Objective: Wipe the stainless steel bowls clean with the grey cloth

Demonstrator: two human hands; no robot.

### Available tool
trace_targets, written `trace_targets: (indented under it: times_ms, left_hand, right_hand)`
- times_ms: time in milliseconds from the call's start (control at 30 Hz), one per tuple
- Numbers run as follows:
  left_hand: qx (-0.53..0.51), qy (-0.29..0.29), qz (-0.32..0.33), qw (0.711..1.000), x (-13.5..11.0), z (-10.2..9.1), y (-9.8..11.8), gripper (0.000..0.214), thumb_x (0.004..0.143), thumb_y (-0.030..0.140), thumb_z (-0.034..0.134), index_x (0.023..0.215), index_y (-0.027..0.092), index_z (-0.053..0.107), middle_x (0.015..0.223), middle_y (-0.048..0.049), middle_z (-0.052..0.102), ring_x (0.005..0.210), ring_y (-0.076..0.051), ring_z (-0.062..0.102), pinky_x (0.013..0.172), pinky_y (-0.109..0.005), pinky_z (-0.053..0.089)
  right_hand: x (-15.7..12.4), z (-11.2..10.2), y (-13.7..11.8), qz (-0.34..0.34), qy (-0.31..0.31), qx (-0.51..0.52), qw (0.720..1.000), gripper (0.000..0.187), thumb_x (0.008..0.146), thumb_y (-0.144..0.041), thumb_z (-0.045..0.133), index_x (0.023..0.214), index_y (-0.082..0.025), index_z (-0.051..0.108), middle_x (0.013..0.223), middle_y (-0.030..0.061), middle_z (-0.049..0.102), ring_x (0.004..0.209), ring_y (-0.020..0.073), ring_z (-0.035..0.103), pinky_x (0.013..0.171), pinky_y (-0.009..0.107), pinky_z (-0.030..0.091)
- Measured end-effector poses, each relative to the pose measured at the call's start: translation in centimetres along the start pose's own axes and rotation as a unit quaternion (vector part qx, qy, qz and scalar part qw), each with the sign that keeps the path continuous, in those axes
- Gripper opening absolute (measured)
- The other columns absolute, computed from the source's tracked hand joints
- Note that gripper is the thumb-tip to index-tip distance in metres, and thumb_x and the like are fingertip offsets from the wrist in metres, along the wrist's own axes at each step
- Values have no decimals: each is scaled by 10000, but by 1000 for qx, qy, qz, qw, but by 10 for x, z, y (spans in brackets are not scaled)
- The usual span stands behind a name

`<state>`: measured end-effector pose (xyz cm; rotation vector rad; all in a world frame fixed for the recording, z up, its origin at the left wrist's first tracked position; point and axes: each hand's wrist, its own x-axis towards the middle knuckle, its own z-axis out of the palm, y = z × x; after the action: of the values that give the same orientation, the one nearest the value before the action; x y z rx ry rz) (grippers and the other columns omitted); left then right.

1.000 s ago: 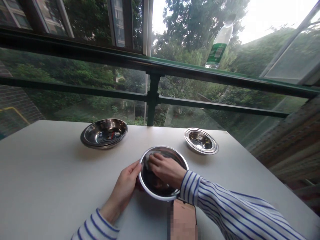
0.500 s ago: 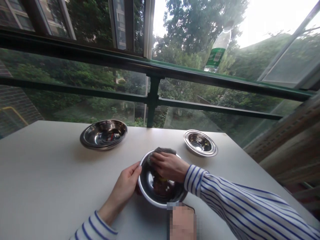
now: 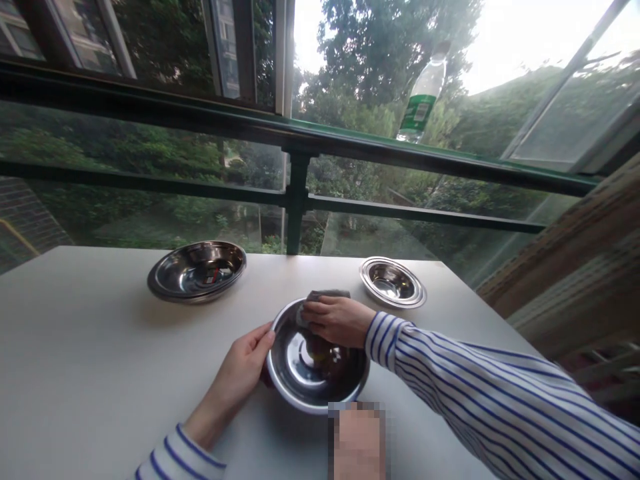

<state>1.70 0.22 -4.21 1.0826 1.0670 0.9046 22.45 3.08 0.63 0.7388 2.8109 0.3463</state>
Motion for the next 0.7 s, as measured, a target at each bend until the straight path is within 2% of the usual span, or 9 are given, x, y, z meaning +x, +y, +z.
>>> trace_targets:
  times_ms: [67,167,300,367,433,533,633,700]
  left_hand:
    - [3,13,1,1000,1,-2,0,455,736,391,615,1113,138,646,497,24,584,400,-108,449,368,-198,354]
    - [5,17,26,1000,2,-2,-1,427,763,380,590,1106,132,646,596,-5,655,487,-131,525,449,-215,415]
    - [11,32,55,998,2,0,-3,372,778,349,574,1062,126,665,797,-53,724,706,-180,627,665,-253,475]
    - [13,40,53,998,1,2,-3,378,765,357,586,1055,129,668,842,-64,733,745,-199,643,709,-273,477]
    - [10,49,61,997,1,4,-2,383,755,366,596,1046,129,671,894,-75,734,781,-209,650,747,-282,475]
    - [6,64,72,995,0,7,0,389,739,378,607,1023,123,680,926,-85,732,817,-219,651,771,-287,471]
    - [5,73,67,995,-1,7,1,419,729,408,610,1025,120,677,920,-91,732,793,-224,654,727,-290,481]
    - [7,73,64,995,-1,6,1,427,730,413,608,1034,121,674,910,-91,733,766,-223,656,702,-292,484]
  right_hand:
    - [0,1,3,13,-19,17,1000,264,926,-137,400,1014,-98,646,1243,125,567,1244,233,396,977,376,383]
    - [-17,-1,0,41,-50,37,997,163,851,-141,516,889,-94,668,1035,152,658,1112,252,516,906,377,423]
    - [-35,-17,-18,72,-94,90,989,115,792,-170,560,767,-139,668,760,85,678,776,194,624,709,292,466]
    - [-32,-28,-29,121,-147,201,961,175,831,-202,505,820,-153,673,757,78,677,681,180,615,615,277,447]
    - [-22,-36,-39,117,-165,310,929,207,854,-202,465,900,-161,663,753,63,676,653,164,598,594,260,431]
    - [-3,-37,-53,117,-121,359,918,290,924,-269,363,1067,-168,594,867,58,677,709,143,588,627,236,435]
    - [4,-30,-66,145,-11,390,909,301,929,-272,337,1085,-142,560,915,86,668,752,158,590,653,244,441]
    - [-5,-26,-70,131,11,370,920,258,899,-252,390,1037,-139,576,910,91,670,753,164,597,657,247,446]
